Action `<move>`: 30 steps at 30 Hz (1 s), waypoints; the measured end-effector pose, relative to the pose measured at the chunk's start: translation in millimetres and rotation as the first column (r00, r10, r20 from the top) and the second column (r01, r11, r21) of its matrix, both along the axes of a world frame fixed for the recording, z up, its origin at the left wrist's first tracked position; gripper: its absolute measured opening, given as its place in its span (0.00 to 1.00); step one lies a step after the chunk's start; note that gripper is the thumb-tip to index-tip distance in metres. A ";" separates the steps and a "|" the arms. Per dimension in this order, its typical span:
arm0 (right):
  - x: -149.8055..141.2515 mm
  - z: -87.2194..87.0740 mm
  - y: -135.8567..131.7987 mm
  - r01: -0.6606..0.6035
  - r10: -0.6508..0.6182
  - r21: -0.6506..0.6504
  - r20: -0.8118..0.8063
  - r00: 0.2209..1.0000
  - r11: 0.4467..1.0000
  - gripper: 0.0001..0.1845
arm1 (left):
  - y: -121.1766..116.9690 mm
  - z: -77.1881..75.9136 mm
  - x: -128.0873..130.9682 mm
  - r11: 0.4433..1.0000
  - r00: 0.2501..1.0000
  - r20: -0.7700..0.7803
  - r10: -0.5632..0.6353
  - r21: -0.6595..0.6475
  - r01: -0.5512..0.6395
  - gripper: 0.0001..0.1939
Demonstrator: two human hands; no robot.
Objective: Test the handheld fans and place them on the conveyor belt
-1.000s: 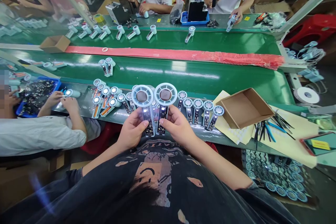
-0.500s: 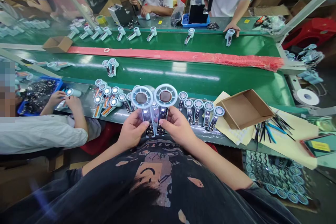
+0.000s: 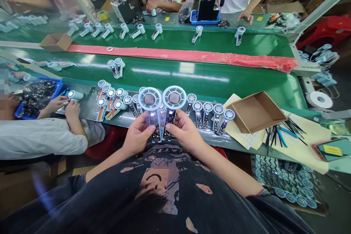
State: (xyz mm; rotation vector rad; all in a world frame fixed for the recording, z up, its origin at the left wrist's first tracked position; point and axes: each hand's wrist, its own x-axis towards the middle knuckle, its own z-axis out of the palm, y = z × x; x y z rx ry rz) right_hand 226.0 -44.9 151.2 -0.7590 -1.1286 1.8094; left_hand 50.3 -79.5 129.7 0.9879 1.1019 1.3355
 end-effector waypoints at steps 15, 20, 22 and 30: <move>1.2 -3.3 -2.8 -0.006 0.006 -0.012 0.025 1.000 1.000 0.27 | -2.9 3.0 -0.5 0.998 0.999 -0.037 -0.013 -0.057 0.011 0.32; -9.1 -12.2 2.7 0.057 -0.063 0.060 0.106 0.992 0.997 0.24 | 4.7 6.9 8.3 0.997 0.998 -0.037 -0.055 -0.055 0.053 0.37; -11.1 -23.4 7.3 0.070 -0.081 0.076 0.163 0.983 0.995 0.22 | 10.2 3.9 10.5 0.994 0.997 -0.074 -0.020 -0.104 0.012 0.35; 56.3 -95.0 -17.5 0.007 0.033 -0.045 0.827 0.561 0.999 0.11 | -11.0 -47.5 -43.6 0.820 0.832 -0.547 -0.088 -0.514 -0.251 0.13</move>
